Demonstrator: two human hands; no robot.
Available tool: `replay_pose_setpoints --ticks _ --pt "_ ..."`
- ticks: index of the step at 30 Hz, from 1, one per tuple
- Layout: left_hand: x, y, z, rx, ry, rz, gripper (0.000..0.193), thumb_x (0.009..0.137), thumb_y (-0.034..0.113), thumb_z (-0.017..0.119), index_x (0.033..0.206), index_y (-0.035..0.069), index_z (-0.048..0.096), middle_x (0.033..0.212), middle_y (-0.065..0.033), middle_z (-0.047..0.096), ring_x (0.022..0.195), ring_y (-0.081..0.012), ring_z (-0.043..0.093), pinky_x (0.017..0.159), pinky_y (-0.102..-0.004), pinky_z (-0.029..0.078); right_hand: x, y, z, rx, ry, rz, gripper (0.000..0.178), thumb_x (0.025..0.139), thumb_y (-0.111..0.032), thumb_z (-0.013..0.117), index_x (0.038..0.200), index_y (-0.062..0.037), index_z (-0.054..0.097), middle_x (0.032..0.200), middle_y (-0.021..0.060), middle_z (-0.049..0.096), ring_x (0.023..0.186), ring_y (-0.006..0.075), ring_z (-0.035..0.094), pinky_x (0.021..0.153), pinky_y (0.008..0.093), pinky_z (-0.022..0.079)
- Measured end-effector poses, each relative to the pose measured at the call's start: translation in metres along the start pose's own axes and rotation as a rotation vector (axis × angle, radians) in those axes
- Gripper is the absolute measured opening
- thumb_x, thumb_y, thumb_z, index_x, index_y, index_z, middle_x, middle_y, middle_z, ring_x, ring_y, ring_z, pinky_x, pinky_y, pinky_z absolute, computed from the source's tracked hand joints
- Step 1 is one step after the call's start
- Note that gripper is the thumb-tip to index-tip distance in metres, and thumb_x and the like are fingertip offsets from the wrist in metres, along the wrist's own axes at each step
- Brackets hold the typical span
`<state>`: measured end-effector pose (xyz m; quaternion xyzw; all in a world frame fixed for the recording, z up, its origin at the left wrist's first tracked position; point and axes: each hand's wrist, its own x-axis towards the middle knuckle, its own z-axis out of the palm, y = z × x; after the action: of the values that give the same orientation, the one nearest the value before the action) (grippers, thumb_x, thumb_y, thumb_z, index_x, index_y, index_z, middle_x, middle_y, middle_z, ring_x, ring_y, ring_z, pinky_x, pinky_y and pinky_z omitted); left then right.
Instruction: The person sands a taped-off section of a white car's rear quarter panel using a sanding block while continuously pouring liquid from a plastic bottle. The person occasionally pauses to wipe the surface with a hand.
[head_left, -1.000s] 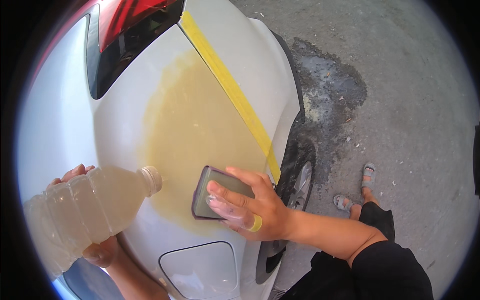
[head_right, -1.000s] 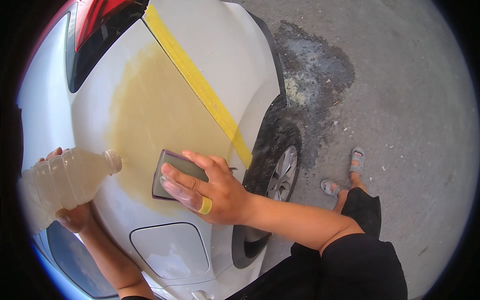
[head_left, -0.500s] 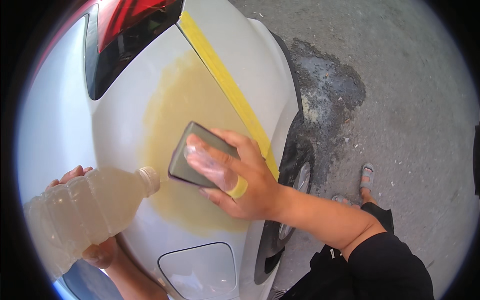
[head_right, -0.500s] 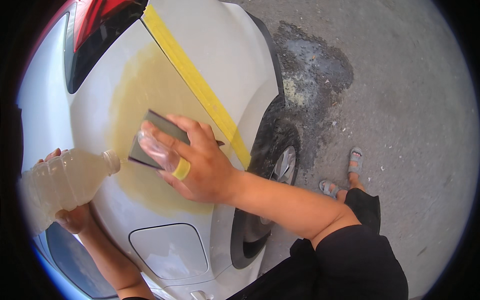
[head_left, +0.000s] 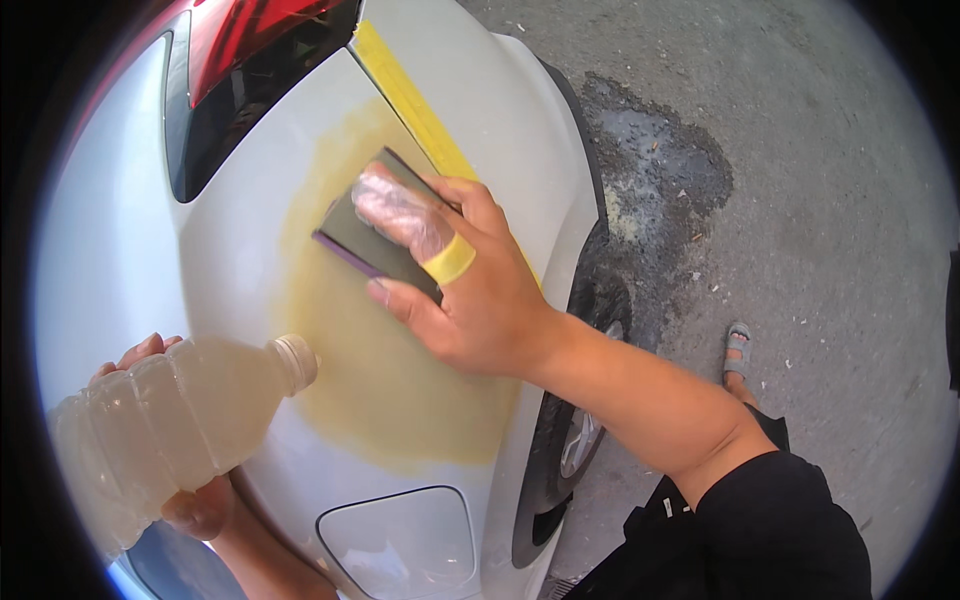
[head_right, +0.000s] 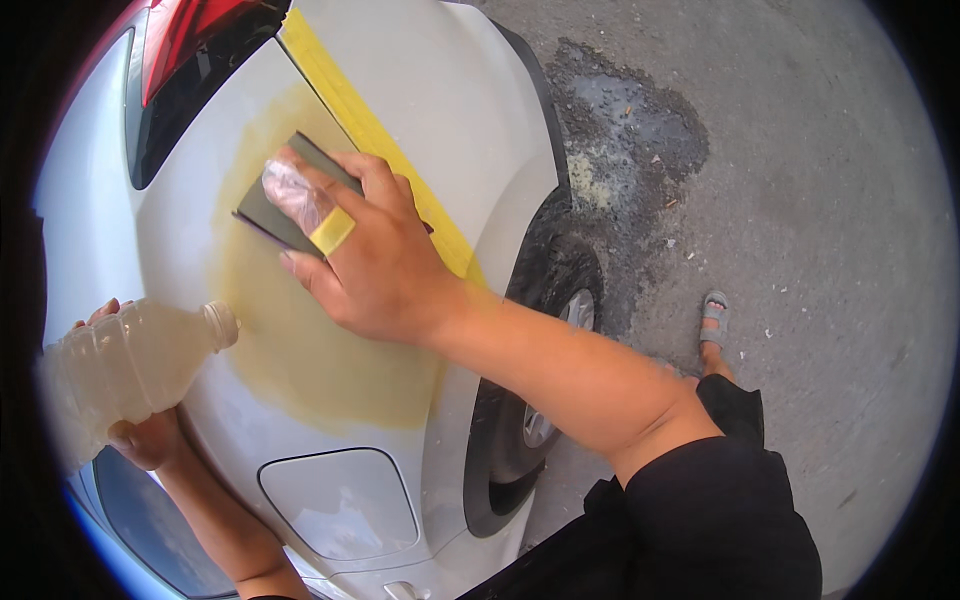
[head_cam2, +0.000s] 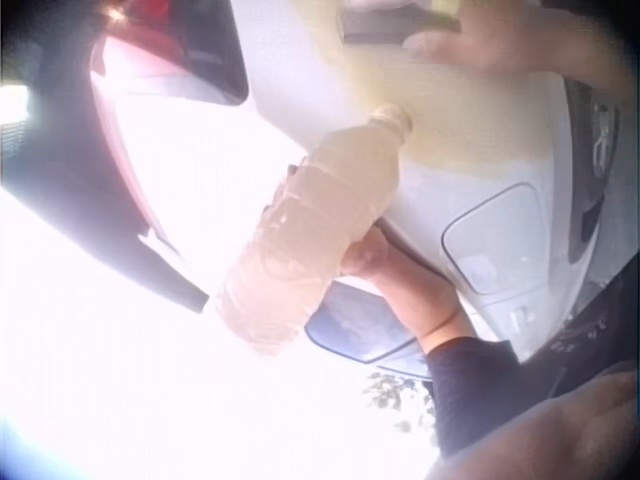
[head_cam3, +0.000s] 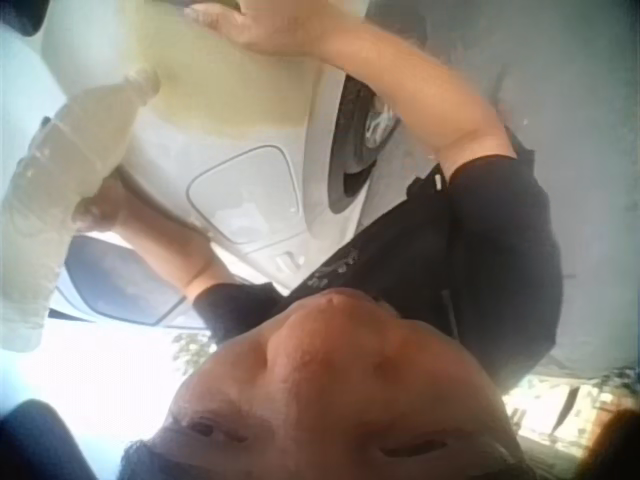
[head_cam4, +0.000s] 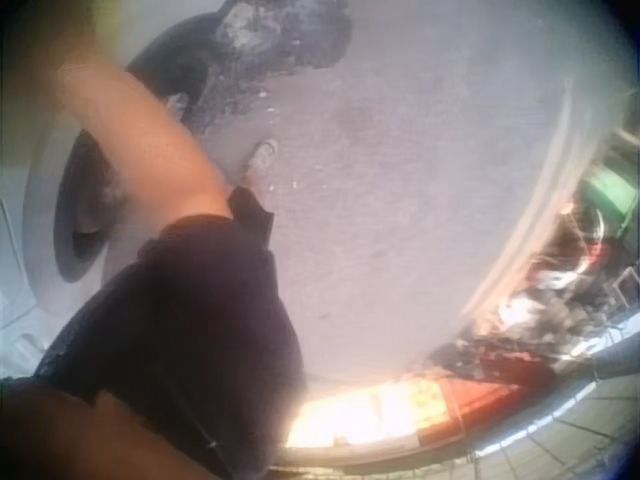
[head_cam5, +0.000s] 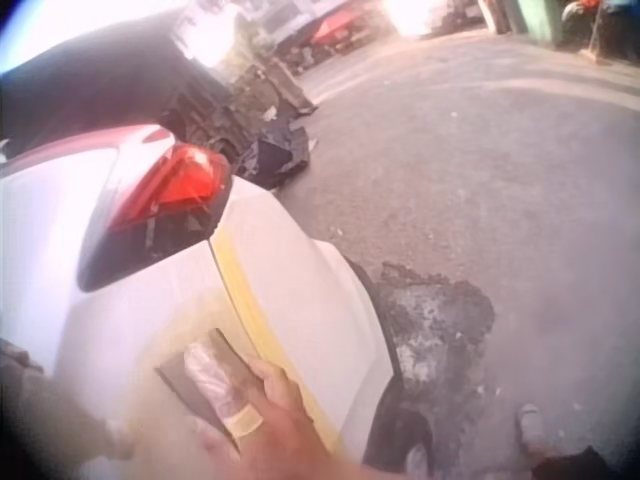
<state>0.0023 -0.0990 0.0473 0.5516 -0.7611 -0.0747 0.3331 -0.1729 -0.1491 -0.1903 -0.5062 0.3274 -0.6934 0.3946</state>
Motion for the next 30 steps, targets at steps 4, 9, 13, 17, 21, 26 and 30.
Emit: replay_pose_setpoints --ticks 4,9,13,17,21,26,30 --pt "0.0 0.007 -0.001 0.077 0.009 -0.012 0.116 0.076 0.08 0.067 0.153 0.003 0.026 0.145 -0.024 0.046 0.13 -0.0364 0.052 0.109 -0.0524 0.043 -0.004 0.001 0.006 -0.038 -0.022 -0.004 0.057 0.08 -0.011 0.079 0.133 -0.0074 0.061 0.145 0.0105 0.056 0.127 0.0332 0.049 0.105 0.0439 0.043" --pt "-0.005 -0.027 -0.005 0.038 0.046 0.01 0.114 0.078 0.079 0.066 0.154 0.004 0.026 0.147 -0.0236 0.043 0.134 -0.0368 0.048 0.111 -0.0547 0.042 -0.111 -0.008 0.018 -0.145 -0.129 -0.194 0.058 0.075 -0.009 0.081 0.13 -0.0142 0.062 0.151 0.0037 0.052 0.129 0.0349 0.049 0.1 0.045 0.041" --pt "-0.006 -0.039 -0.008 -0.018 0.057 -0.015 0.112 0.079 0.077 0.066 0.154 0.004 0.026 0.148 -0.0233 0.042 0.138 -0.0375 0.044 0.113 -0.0557 0.04 0.001 0.02 0.026 -0.125 -0.023 -0.122 0.051 0.082 -0.014 0.074 0.131 -0.0074 0.06 0.141 0.0088 0.058 0.127 0.038 0.046 0.101 0.0474 0.04" --pt "-0.007 -0.044 -0.014 -0.023 0.038 -0.007 0.114 0.077 0.076 0.069 0.154 0.004 0.025 0.148 -0.024 0.042 0.136 -0.0385 0.046 0.113 -0.0548 0.041 0.003 0.027 0.034 -0.087 -0.027 -0.032 0.055 0.081 -0.014 0.076 0.132 -0.0073 0.059 0.143 0.0086 0.057 0.127 0.0381 0.046 0.1 0.0469 0.041" --pt "-0.007 -0.036 -0.009 -0.016 0.038 0.003 0.116 0.076 0.078 0.069 0.153 0.004 0.026 0.148 -0.0244 0.043 0.134 -0.0386 0.048 0.111 -0.0541 0.042 -0.124 -0.012 0.015 -0.148 -0.141 -0.195 0.063 0.071 -0.009 0.083 0.13 -0.0138 0.062 0.153 0.0034 0.05 0.129 0.0355 0.05 0.097 0.0448 0.043" --pt "-0.006 -0.037 -0.009 -0.023 0.038 0.015 0.117 0.076 0.079 0.067 0.153 0.003 0.025 0.149 -0.0246 0.042 0.136 -0.0386 0.046 0.113 -0.0546 0.04 -0.026 0.026 0.015 -0.074 -0.063 -0.065 0.055 0.082 -0.013 0.077 0.133 -0.0067 0.058 0.146 0.0136 0.054 0.132 0.0383 0.045 0.109 0.0454 0.04" --pt "-0.008 -0.035 -0.007 0.019 0.051 -0.005 0.117 0.077 0.08 0.065 0.154 0.002 0.024 0.149 -0.025 0.042 0.138 -0.0387 0.043 0.114 -0.0552 0.038 -0.018 0.034 0.019 -0.05 -0.037 -0.016 0.056 0.082 -0.014 0.077 0.134 -0.0095 0.057 0.154 0.0103 0.046 0.129 0.0427 0.045 0.107 0.0496 0.039"
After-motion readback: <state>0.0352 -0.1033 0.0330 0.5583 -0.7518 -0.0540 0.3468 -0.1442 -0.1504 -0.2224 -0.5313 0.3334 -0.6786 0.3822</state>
